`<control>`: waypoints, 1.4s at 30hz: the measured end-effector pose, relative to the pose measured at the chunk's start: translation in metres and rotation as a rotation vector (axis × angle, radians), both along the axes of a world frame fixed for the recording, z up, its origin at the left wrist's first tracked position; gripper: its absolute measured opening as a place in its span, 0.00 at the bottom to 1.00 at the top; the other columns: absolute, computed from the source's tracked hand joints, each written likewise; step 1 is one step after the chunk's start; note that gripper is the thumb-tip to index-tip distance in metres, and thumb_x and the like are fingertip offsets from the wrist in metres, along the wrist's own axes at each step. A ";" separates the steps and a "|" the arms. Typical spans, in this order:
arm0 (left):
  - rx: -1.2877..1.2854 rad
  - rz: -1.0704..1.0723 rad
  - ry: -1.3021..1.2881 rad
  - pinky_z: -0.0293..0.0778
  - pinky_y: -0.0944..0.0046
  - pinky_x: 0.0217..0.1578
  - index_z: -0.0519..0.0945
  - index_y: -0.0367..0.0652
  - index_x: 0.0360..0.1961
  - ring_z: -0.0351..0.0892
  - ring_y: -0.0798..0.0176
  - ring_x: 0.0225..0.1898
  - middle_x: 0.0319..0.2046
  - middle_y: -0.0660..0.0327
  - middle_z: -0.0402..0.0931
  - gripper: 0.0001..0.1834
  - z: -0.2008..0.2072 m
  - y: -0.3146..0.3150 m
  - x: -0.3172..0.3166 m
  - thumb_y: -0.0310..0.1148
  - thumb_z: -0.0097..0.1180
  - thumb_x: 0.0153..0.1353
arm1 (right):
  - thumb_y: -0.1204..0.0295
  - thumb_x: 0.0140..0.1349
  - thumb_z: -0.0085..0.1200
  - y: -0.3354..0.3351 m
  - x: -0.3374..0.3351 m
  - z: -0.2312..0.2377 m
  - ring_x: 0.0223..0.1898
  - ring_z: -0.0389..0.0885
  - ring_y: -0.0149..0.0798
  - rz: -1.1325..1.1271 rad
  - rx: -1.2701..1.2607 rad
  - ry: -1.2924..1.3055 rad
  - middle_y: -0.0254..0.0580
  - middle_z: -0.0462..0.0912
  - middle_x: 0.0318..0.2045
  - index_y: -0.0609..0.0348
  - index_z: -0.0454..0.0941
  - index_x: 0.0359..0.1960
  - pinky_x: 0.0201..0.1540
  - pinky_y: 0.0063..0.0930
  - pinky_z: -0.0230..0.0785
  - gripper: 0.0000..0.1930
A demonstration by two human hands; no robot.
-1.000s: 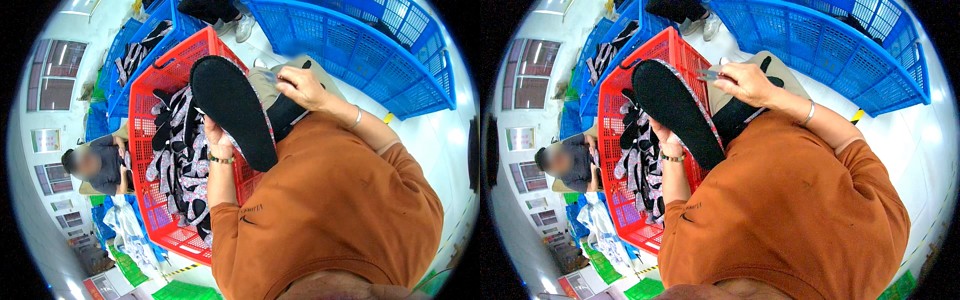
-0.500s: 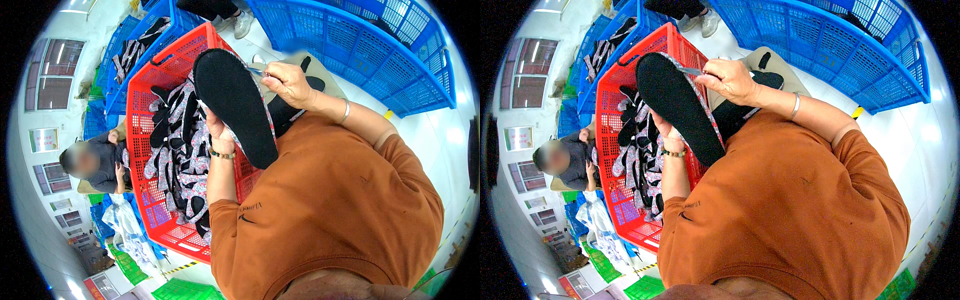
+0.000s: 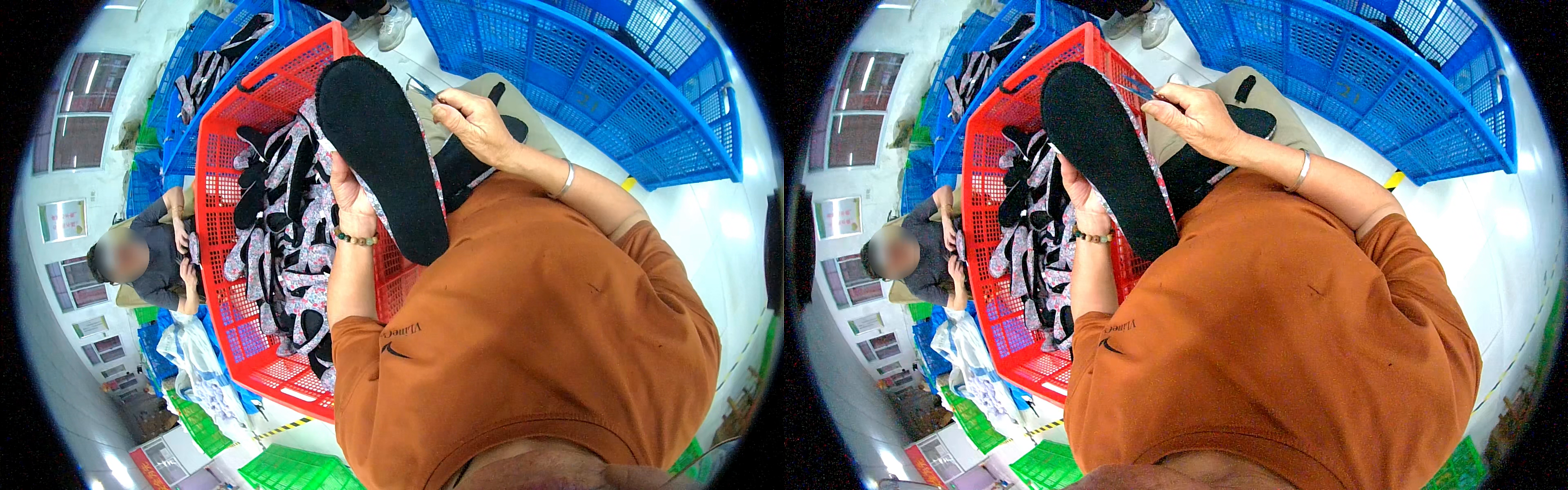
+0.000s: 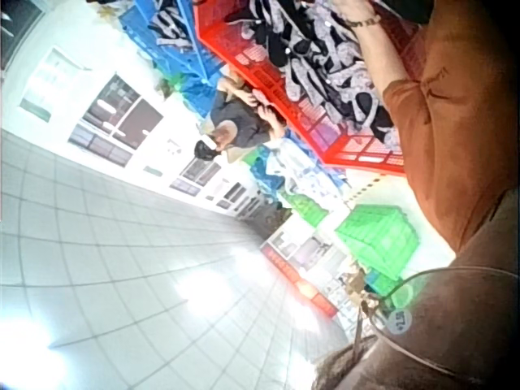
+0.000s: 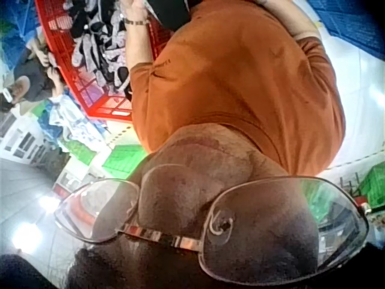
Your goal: The person trims the edges of floral-patterned slippers using scissors. They pick up each slipper from a red basket, cut the excess fabric along the sole, and place the finished item into a blue basket. The process is repeated for multiple slippers.
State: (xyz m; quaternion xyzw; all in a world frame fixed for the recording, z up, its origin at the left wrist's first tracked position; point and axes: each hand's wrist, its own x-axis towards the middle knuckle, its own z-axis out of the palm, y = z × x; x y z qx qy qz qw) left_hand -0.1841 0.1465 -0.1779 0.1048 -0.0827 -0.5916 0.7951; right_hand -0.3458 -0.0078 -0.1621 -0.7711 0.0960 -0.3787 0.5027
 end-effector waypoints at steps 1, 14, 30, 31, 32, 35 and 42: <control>0.008 0.017 0.000 0.66 0.46 0.52 0.73 0.40 0.49 0.71 0.51 0.50 0.49 0.52 0.72 0.25 0.001 -0.001 -0.003 0.39 0.62 0.50 | 0.57 0.65 0.40 -0.001 0.001 0.000 0.23 0.63 0.27 0.000 0.000 -0.025 0.32 0.66 0.20 0.61 0.69 0.26 0.26 0.20 0.58 0.19; -0.044 0.059 0.091 0.66 0.46 0.51 0.75 0.41 0.46 0.72 0.52 0.49 0.48 0.53 0.73 0.22 -0.002 -0.001 0.007 0.39 0.60 0.51 | 0.66 0.57 0.55 0.019 -0.010 0.004 0.28 0.70 0.23 0.381 0.129 0.134 0.33 0.75 0.24 0.63 0.75 0.28 0.31 0.20 0.63 0.11; 0.230 0.479 -0.133 0.64 0.48 0.53 0.73 0.36 0.44 0.73 0.51 0.45 0.43 0.52 0.74 0.14 0.006 -0.023 0.017 0.30 0.51 0.57 | 0.59 0.46 0.64 0.017 0.007 -0.015 0.45 0.70 0.31 0.330 0.433 0.316 0.44 0.72 0.42 0.70 0.64 0.50 0.49 0.23 0.62 0.35; 0.248 0.382 -0.189 0.66 0.50 0.52 0.72 0.35 0.44 0.73 0.52 0.45 0.42 0.52 0.75 0.15 0.006 -0.023 0.018 0.28 0.53 0.55 | 0.61 0.47 0.64 0.017 0.007 -0.011 0.49 0.68 0.31 0.378 0.521 0.295 0.45 0.71 0.45 0.71 0.63 0.52 0.53 0.23 0.60 0.36; 0.348 0.401 -0.532 0.66 0.53 0.52 0.72 0.34 0.45 0.73 0.54 0.45 0.41 0.53 0.74 0.17 0.008 -0.021 0.009 0.27 0.55 0.52 | 0.63 0.46 0.65 0.017 0.006 -0.015 0.43 0.69 0.28 0.392 0.574 0.226 0.39 0.72 0.40 0.69 0.65 0.48 0.47 0.21 0.62 0.31; 0.562 0.416 -1.304 0.68 0.62 0.49 0.70 0.34 0.47 0.73 0.61 0.44 0.39 0.58 0.74 0.23 0.043 -0.020 -0.047 0.23 0.58 0.46 | 0.63 0.51 0.61 0.012 0.003 -0.014 0.29 0.65 0.22 0.235 0.458 0.024 0.29 0.69 0.29 0.64 0.68 0.40 0.30 0.17 0.61 0.22; 0.534 -0.380 -0.384 0.73 0.61 0.44 0.70 0.34 0.48 0.78 0.59 0.38 0.40 0.53 0.76 0.25 0.050 0.001 -0.014 0.26 0.56 0.45 | 0.62 0.64 0.43 -0.029 -0.016 -0.013 0.19 0.68 0.23 0.043 0.427 0.202 0.30 0.72 0.15 0.63 0.73 0.28 0.23 0.18 0.60 0.15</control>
